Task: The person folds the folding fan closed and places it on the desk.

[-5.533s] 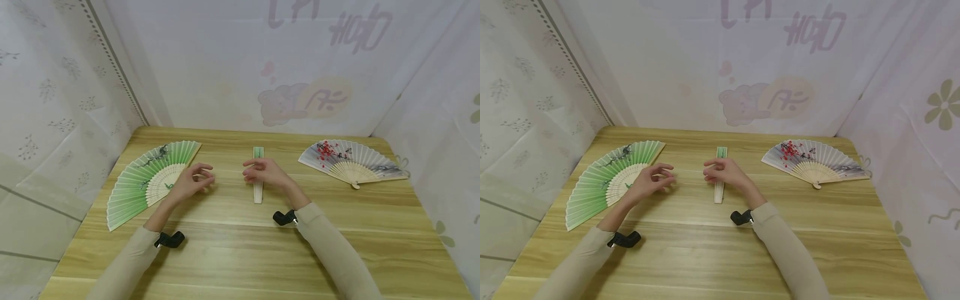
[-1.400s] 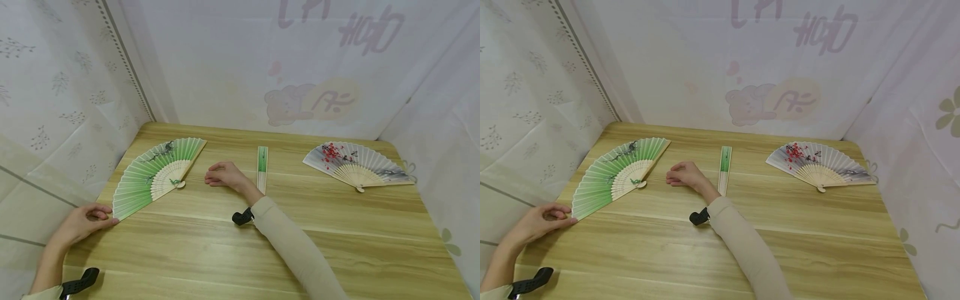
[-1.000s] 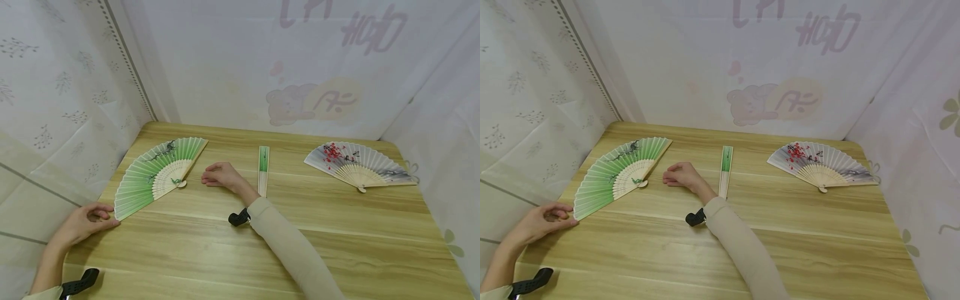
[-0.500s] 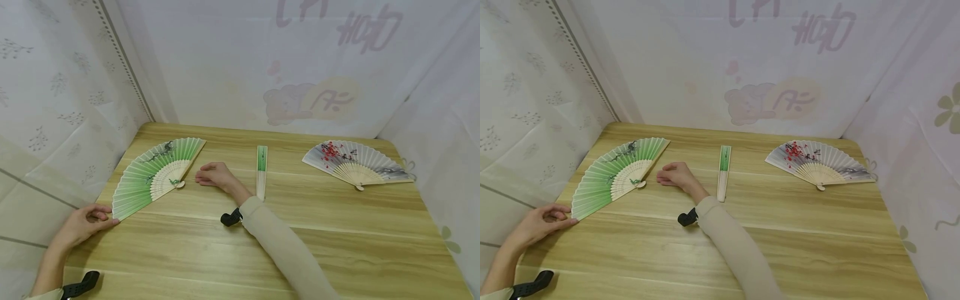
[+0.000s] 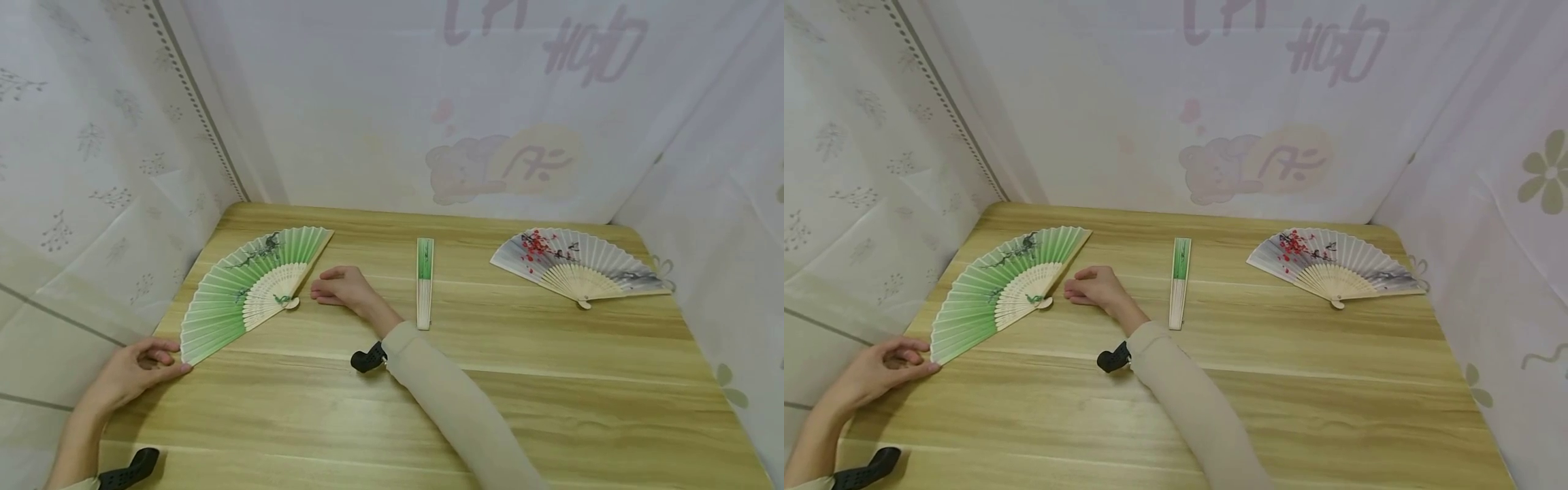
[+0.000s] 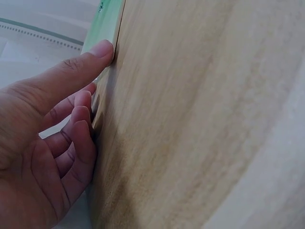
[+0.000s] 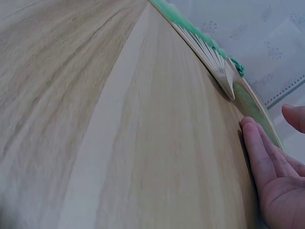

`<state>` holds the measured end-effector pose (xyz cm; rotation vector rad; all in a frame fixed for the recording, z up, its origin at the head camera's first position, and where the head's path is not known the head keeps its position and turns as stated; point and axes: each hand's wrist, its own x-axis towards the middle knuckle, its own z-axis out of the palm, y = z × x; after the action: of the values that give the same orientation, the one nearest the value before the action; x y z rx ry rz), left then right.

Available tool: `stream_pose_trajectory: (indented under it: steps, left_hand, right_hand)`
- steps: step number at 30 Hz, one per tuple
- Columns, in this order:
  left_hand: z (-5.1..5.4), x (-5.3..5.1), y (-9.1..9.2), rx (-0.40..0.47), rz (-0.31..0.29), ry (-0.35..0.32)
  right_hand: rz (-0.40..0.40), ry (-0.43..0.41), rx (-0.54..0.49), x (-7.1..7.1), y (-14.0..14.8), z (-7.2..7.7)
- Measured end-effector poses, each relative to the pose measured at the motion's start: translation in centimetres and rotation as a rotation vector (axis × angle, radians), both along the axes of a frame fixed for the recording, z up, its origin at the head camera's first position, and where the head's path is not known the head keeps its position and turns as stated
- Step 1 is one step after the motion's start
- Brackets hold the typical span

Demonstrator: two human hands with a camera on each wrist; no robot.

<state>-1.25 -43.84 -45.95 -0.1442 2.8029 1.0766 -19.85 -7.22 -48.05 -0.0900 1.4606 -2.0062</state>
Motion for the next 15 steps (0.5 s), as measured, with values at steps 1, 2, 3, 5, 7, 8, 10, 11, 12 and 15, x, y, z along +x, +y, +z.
stream_pose_trajectory:
  steps: [1,2,3,5,7,8,10,11,12,15]
  left_hand:
    - [0.0,0.1,0.0,-0.002,-0.001,0.000]
    - [0.0,0.1,0.0,-0.001,-0.002,0.000]
    - [-0.1,0.2,0.0,-0.002,0.002,0.000]
    - [-0.1,0.2,0.0,-0.005,0.004,0.001]
    - [-0.1,0.2,0.1,-0.005,0.008,0.004]
    - [-0.1,0.2,0.1,-0.004,0.003,0.003]
    - [0.0,0.1,0.1,-0.005,0.002,0.003]
    - [0.1,0.1,0.1,-0.004,0.004,0.003]
    - [0.1,0.1,0.1,-0.008,0.000,0.004]
    - [0.2,0.0,0.1,-0.011,-0.003,0.004]
  right_hand:
    - [0.001,-0.005,-0.002,0.0,-0.2,0.0]
    - [0.002,-0.010,-0.004,0.0,-0.3,0.0]
    - [0.001,-0.015,-0.006,0.1,-0.5,0.0]
    - [-0.002,-0.022,-0.007,0.1,-0.8,0.0]
    - [-0.009,-0.025,-0.009,0.2,-1.1,0.1]
    - [-0.011,-0.025,-0.010,0.2,-1.3,0.1]
    - [-0.018,-0.023,-0.016,0.3,-1.5,0.1]
    - [-0.018,-0.024,-0.021,0.3,-1.7,0.1]
    - [-0.018,-0.025,-0.025,0.3,-1.8,0.1]
    - [-0.022,-0.028,-0.029,0.4,-2.3,0.1]
